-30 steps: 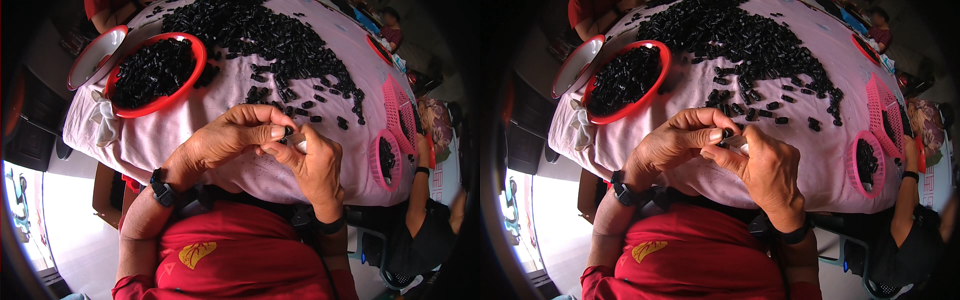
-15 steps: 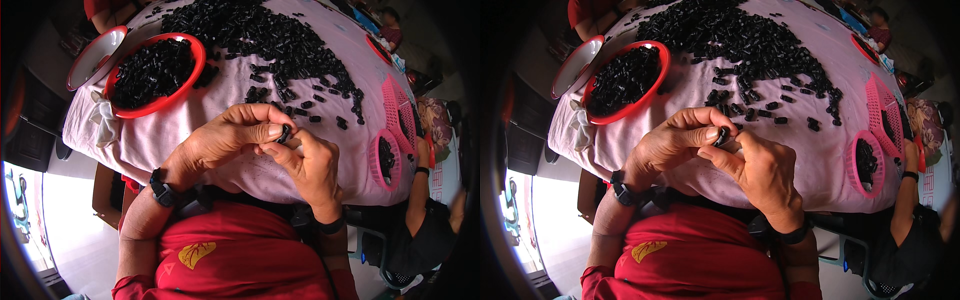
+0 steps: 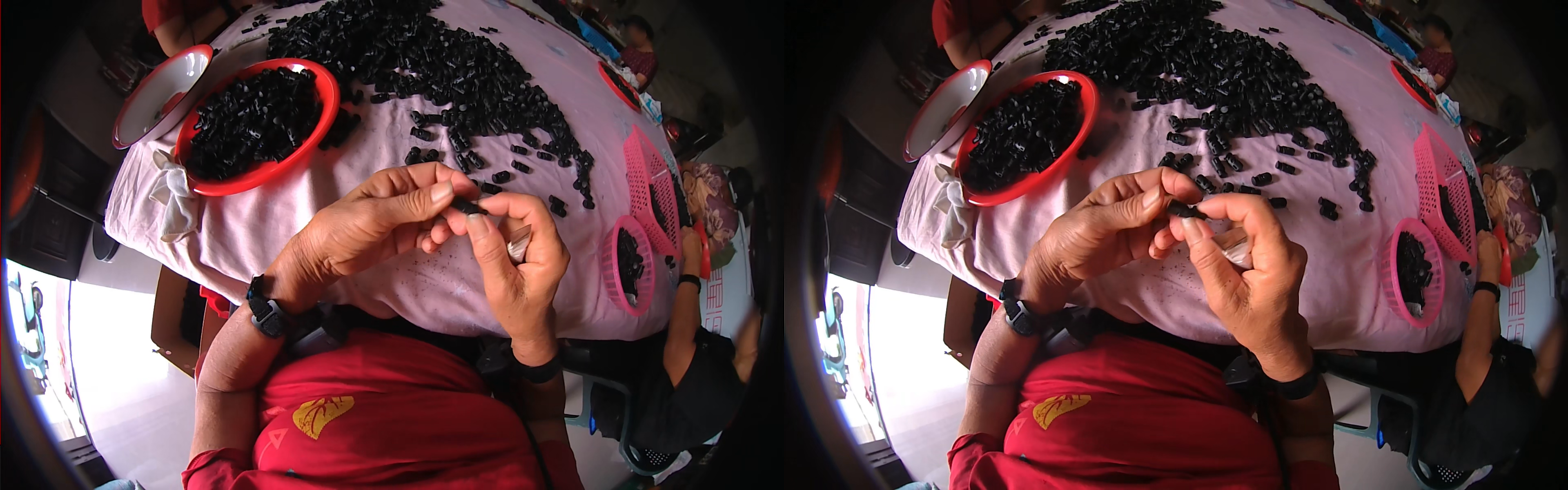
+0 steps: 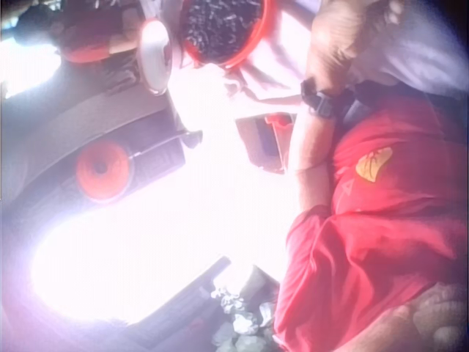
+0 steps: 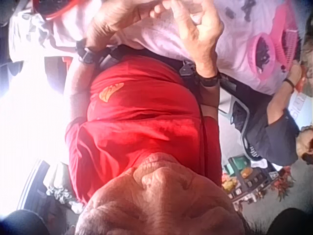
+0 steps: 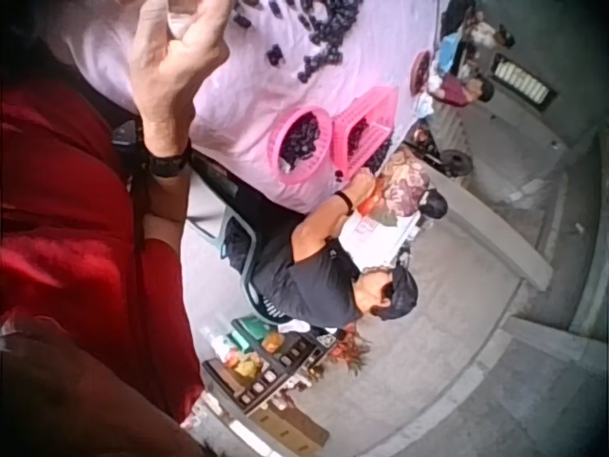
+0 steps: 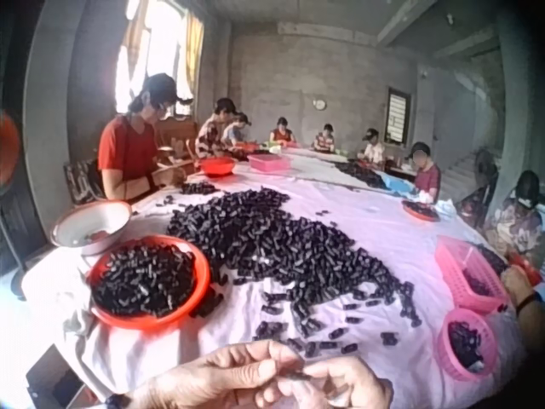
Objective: Manually assembling small black plastic components for shoes on a work table.
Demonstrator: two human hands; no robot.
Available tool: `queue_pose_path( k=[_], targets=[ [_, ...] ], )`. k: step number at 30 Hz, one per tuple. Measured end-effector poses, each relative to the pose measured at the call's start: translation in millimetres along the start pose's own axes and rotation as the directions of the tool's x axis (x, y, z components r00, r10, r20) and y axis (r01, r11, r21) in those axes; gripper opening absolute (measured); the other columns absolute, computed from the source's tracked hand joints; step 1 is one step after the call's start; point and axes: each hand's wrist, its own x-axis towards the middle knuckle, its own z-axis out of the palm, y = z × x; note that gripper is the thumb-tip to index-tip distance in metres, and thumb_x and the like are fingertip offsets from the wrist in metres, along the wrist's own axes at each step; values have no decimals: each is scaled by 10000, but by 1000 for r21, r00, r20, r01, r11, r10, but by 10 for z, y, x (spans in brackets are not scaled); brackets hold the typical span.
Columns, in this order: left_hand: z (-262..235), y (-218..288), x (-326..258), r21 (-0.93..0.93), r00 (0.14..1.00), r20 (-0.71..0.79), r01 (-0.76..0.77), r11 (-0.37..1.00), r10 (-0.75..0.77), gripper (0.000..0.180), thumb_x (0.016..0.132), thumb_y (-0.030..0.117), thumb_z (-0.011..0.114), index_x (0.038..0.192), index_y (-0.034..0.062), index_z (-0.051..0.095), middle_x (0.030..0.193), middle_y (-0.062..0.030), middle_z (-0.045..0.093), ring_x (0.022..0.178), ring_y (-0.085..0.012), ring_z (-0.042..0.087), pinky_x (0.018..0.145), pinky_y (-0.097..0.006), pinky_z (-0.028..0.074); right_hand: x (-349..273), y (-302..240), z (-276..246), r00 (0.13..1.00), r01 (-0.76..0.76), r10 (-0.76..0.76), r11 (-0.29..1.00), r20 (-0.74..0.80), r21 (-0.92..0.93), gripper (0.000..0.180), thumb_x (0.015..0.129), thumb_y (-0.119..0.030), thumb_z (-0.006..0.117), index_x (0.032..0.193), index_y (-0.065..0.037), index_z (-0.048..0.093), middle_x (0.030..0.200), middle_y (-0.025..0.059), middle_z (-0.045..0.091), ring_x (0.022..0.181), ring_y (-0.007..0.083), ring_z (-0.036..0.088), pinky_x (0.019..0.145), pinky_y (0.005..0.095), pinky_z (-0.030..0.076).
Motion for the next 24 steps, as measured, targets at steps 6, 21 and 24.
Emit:
queue_pose_path(
  k=[6, 21, 24],
  targets=[
    [-53, -22, 15, 211, 996, 22, -89, 973, 87, 276, 930, 177, 607, 1152, 13, 591, 911, -6, 638, 780, -56, 575, 715, -214, 470, 0, -38, 68, 995, 22, -30, 996, -94, -89, 120, 865, -32, 671, 942, -11, 581, 650, -47, 550, 537, -16, 412, 480, 155, 307],
    [-60, -46, 28, 288, 993, 111, -82, 954, 52, 261, 942, 178, 587, 1139, 7, 598, 999, -13, 617, 900, -72, 555, 810, -220, 449, 25, 26, -23, 999, 22, -2, 919, 51, -394, 504, 725, -496, 772, 783, -55, 535, 614, 83, 589, 507, 235, 594, 465, 332, 460],
    [-64, -35, 9, 315, 993, 110, -79, 946, 46, 266, 944, 176, 583, 1147, 4, 599, 1017, -15, 620, 912, -67, 549, 812, -217, 445, 32, 5, -36, 996, 12, 29, 895, 84, -445, 521, 723, -523, 759, 780, -53, 540, 616, 93, 587, 508, 253, 595, 462, 340, 460]
  ],
)
